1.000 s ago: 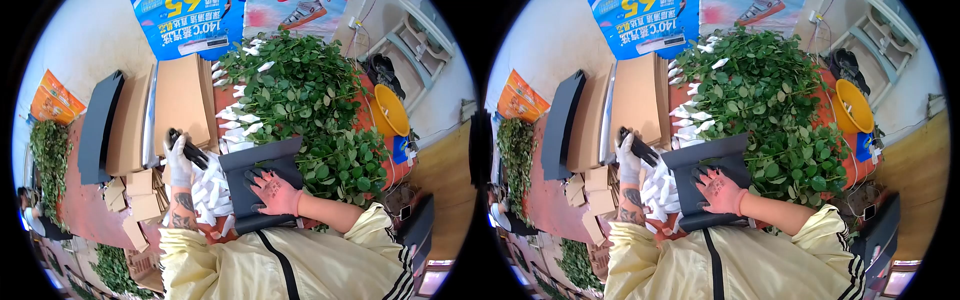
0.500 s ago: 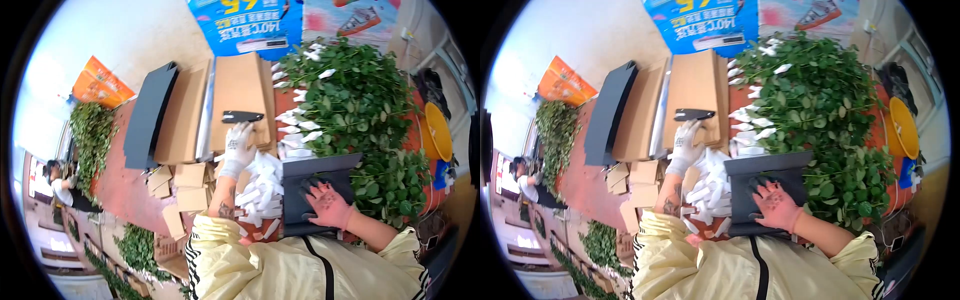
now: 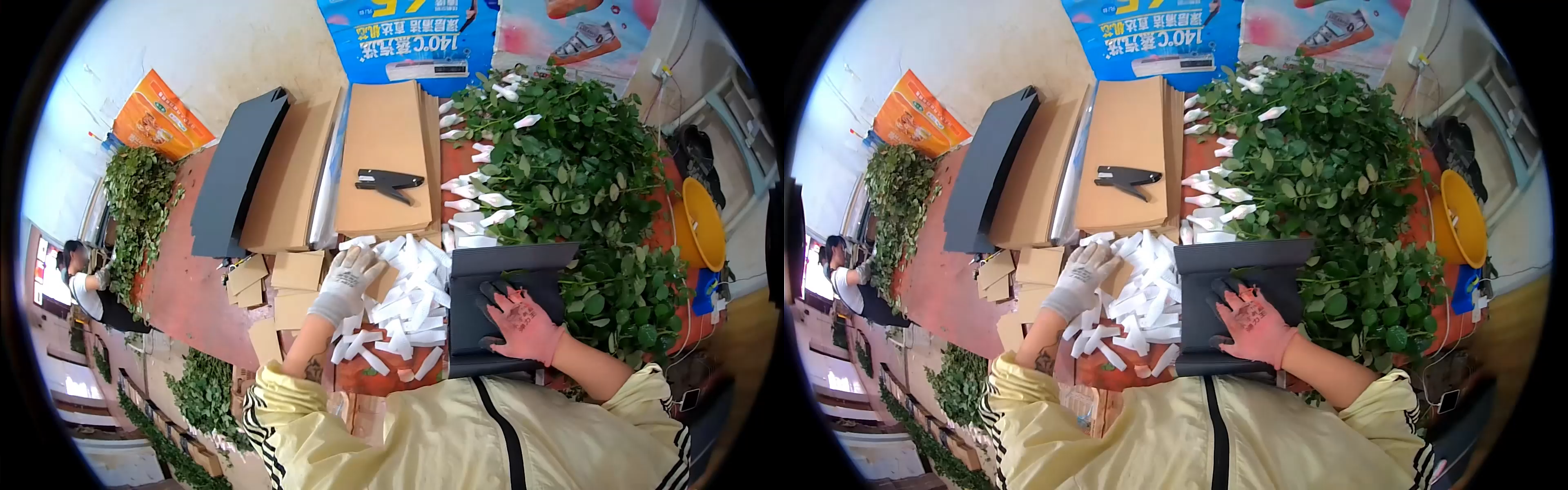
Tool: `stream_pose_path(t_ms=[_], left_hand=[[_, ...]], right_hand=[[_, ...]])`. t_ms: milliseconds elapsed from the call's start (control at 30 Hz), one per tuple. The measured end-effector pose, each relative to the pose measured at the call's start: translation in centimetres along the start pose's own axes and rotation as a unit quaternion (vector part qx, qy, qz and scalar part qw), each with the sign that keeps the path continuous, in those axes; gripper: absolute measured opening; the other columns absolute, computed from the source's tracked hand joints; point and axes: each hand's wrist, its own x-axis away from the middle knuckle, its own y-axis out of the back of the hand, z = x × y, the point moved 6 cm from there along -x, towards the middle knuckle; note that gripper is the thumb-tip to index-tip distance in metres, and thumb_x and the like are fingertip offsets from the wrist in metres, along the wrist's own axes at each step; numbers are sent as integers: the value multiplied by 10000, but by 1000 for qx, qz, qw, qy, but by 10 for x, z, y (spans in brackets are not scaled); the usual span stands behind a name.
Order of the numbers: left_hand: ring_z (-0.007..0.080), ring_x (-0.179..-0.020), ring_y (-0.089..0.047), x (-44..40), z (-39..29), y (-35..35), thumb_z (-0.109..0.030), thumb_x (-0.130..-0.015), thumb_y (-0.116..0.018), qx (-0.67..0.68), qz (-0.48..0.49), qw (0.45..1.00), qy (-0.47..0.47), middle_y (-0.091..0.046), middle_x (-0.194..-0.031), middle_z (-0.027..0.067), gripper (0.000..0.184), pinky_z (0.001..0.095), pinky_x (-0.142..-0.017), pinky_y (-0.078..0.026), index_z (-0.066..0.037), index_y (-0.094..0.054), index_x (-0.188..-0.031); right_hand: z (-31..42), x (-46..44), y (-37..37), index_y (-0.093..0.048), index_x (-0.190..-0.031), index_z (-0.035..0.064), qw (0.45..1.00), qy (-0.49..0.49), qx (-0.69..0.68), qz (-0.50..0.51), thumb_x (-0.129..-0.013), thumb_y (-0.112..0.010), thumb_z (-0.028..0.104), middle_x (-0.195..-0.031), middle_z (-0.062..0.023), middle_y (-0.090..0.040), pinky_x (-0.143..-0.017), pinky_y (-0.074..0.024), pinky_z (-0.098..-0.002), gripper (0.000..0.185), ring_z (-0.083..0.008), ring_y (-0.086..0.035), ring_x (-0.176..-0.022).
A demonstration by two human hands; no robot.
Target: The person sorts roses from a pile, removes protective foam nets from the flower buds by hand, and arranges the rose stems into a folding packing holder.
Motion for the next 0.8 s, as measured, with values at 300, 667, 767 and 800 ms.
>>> stream_pose_path(t_ms=[300,667,767,800], left_hand=[[237,-1259,-394,-31,12,1,-147,-758,-587,-94,50,994,-2,-530,-1259,45,417,452,-1047,-263,-182,-569,-1172],[113,-628,-504,35,-149,96,-157,-829,-555,612,-117,780,61,-542,-677,32,228,266,-579,-422,-10,-605,-996],[157,-667,-549,33,-181,73,-183,-813,-599,647,-8,759,66,-589,-750,72,306,289,-615,-446,-10,-579,-1064],[187,-691,-572,33,-184,65,-191,-798,-622,635,-1,768,80,-611,-798,99,368,303,-636,-459,-9,-562,-1112]], right_hand=[[1,3,19,-400,-1339,29,995,25,-89,-35,-801,-537,500,-1389,-215,-353,-1075,-236,-487,728,-392,-335,-1282],[0,69,92,-475,-1248,42,849,-19,-470,-242,-698,-716,206,-1176,-151,-523,-976,-382,-384,623,-312,-489,-1127],[-9,60,96,-555,-1133,11,856,16,-478,-194,-739,-688,199,-905,-91,-637,-754,-507,-343,456,-228,-631,-820],[-21,53,74,-573,-1099,5,792,-49,-603,-82,-767,-673,197,-859,-69,-637,-633,-497,-300,396,-177,-618,-700]])
